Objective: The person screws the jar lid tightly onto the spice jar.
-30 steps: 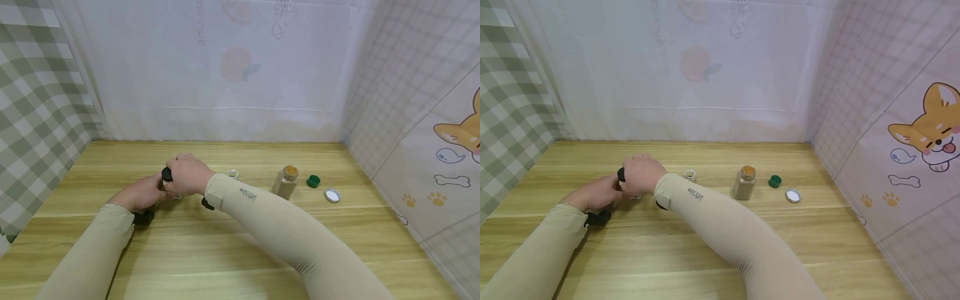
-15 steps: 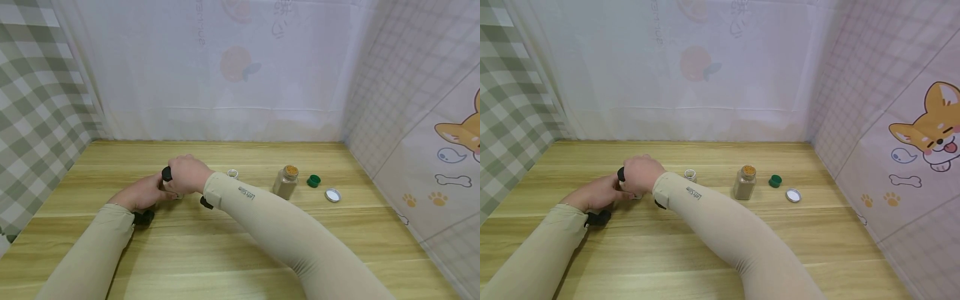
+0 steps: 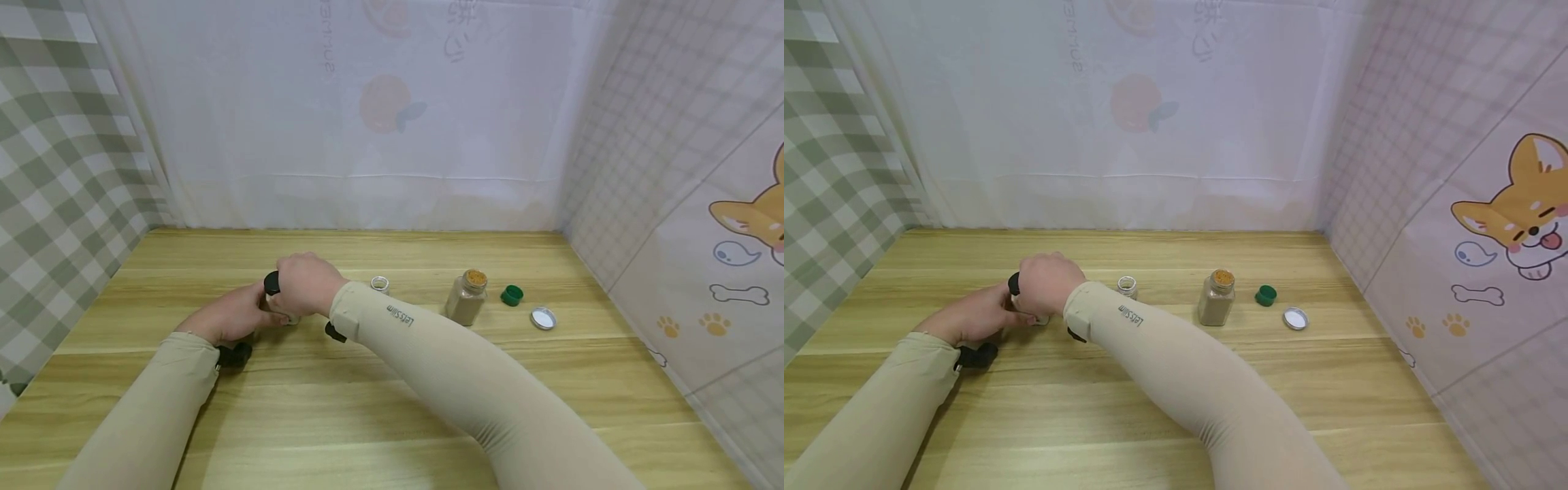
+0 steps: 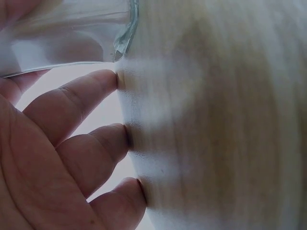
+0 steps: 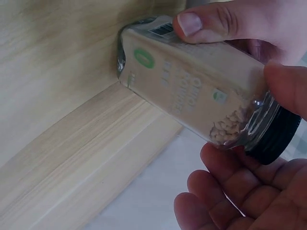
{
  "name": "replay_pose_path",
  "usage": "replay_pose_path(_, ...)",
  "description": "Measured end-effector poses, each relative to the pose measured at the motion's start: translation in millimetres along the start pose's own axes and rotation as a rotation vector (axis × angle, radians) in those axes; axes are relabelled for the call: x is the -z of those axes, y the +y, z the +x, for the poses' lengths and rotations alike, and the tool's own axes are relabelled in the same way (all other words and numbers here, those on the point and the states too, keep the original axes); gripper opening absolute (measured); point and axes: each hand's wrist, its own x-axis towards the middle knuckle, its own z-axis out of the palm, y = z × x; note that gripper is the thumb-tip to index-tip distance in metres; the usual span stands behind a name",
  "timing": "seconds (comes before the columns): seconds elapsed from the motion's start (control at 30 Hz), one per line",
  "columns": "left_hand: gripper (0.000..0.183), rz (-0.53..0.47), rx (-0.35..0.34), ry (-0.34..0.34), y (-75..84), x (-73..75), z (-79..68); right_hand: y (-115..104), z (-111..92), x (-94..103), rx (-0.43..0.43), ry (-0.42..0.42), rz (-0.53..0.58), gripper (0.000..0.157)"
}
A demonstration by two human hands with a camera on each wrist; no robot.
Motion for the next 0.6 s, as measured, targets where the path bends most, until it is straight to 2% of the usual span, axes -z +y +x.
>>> replay_pose_path(0.4, 0.068, 0.001, 0.002, -0.005, 0.1, 0.8, -0.6, 1.5, -0.7, -2.2, -0.037, -0.008, 0.073, 0.028)
replay_pose_path(0.6, 0.067, 0.01, 0.009, -0.012, -1.1, 1.2, -0.5, 2.0, -3.1, -5.8, -0.035, -0.003, 0.056, 0.045)
